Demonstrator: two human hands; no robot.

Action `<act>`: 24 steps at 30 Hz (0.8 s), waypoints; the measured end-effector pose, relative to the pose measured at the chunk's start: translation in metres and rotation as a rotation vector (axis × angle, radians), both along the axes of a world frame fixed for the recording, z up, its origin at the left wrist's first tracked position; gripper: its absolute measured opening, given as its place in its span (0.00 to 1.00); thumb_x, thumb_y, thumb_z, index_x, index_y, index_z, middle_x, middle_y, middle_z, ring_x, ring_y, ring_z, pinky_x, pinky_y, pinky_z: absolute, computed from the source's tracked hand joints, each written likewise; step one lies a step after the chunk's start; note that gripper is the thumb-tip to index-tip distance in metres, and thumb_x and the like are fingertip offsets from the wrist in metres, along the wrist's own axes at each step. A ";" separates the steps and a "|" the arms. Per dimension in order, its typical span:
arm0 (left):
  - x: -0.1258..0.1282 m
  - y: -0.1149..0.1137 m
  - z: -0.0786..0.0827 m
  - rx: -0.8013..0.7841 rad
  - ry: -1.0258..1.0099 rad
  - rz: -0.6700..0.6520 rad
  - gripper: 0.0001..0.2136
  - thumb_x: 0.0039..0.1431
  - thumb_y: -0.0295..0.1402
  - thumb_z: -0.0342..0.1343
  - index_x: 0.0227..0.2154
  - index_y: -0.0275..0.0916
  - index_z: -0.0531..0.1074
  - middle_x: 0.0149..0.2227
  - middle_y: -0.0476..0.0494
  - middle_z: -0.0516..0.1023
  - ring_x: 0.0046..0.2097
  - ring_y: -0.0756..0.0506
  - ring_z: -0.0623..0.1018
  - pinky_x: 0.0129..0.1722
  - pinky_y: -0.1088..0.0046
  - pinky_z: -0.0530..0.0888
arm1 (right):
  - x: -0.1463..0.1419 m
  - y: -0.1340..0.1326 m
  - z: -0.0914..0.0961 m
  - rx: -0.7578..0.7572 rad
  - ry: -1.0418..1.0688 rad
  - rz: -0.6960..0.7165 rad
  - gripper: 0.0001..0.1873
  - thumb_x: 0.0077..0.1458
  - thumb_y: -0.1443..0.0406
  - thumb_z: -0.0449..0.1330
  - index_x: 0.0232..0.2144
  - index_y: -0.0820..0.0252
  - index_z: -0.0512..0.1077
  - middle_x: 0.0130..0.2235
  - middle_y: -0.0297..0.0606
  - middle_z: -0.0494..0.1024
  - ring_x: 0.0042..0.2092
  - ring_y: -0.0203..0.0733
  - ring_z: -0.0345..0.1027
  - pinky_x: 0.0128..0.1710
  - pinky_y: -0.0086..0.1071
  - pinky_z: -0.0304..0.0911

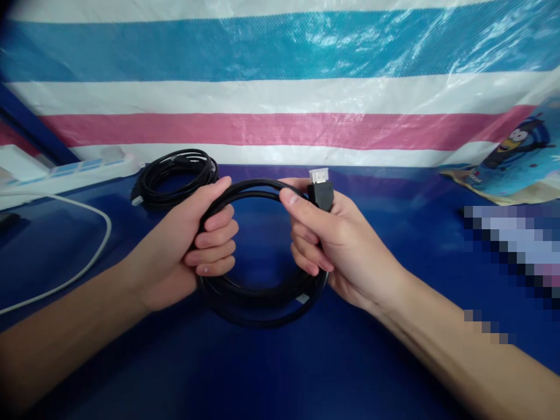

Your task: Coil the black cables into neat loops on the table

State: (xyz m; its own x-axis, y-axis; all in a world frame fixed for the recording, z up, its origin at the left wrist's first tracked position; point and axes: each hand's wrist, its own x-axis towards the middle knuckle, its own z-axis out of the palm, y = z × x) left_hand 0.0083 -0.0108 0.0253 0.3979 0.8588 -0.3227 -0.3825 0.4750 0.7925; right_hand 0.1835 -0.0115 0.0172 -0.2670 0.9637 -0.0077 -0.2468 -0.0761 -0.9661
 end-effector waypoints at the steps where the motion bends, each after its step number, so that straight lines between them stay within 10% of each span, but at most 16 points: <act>1: 0.000 0.000 -0.001 0.018 -0.021 0.002 0.21 0.58 0.45 0.53 0.17 0.37 0.59 0.14 0.58 0.50 0.13 0.59 0.51 0.12 0.83 0.55 | -0.001 -0.001 0.000 -0.004 0.012 -0.023 0.08 0.57 0.62 0.62 0.29 0.58 0.67 0.16 0.22 0.48 0.13 0.23 0.36 0.11 0.20 0.45; 5: 0.003 -0.002 -0.003 0.109 -0.098 0.020 0.20 0.62 0.47 0.47 0.23 0.37 0.67 0.15 0.56 0.57 0.15 0.56 0.60 0.18 0.80 0.66 | -0.003 -0.002 0.006 -0.087 0.133 -0.132 0.21 0.60 0.58 0.58 0.19 0.60 0.59 0.18 0.25 0.44 0.15 0.25 0.32 0.11 0.21 0.43; 11: 0.008 -0.012 -0.007 0.247 -0.146 -0.084 0.12 0.59 0.42 0.54 0.30 0.39 0.71 0.15 0.55 0.64 0.21 0.52 0.74 0.35 0.74 0.75 | -0.001 0.002 0.008 -0.237 0.307 -0.210 0.16 0.64 0.56 0.53 0.32 0.60 0.71 0.18 0.24 0.42 0.16 0.26 0.29 0.11 0.18 0.43; 19: 0.001 -0.002 0.005 0.180 -0.073 0.070 0.19 0.65 0.45 0.42 0.26 0.38 0.66 0.11 0.60 0.53 0.09 0.59 0.54 0.13 0.84 0.61 | -0.003 -0.003 -0.003 -0.143 0.216 0.038 0.09 0.53 0.64 0.64 0.37 0.60 0.73 0.19 0.26 0.62 0.20 0.29 0.59 0.26 0.27 0.69; 24: 0.004 -0.001 -0.004 0.116 -0.054 0.085 0.18 0.63 0.47 0.44 0.26 0.39 0.64 0.12 0.60 0.51 0.10 0.59 0.50 0.13 0.83 0.59 | -0.003 -0.003 -0.001 -0.155 0.156 0.065 0.08 0.58 0.60 0.61 0.34 0.60 0.73 0.13 0.22 0.52 0.13 0.24 0.45 0.19 0.22 0.62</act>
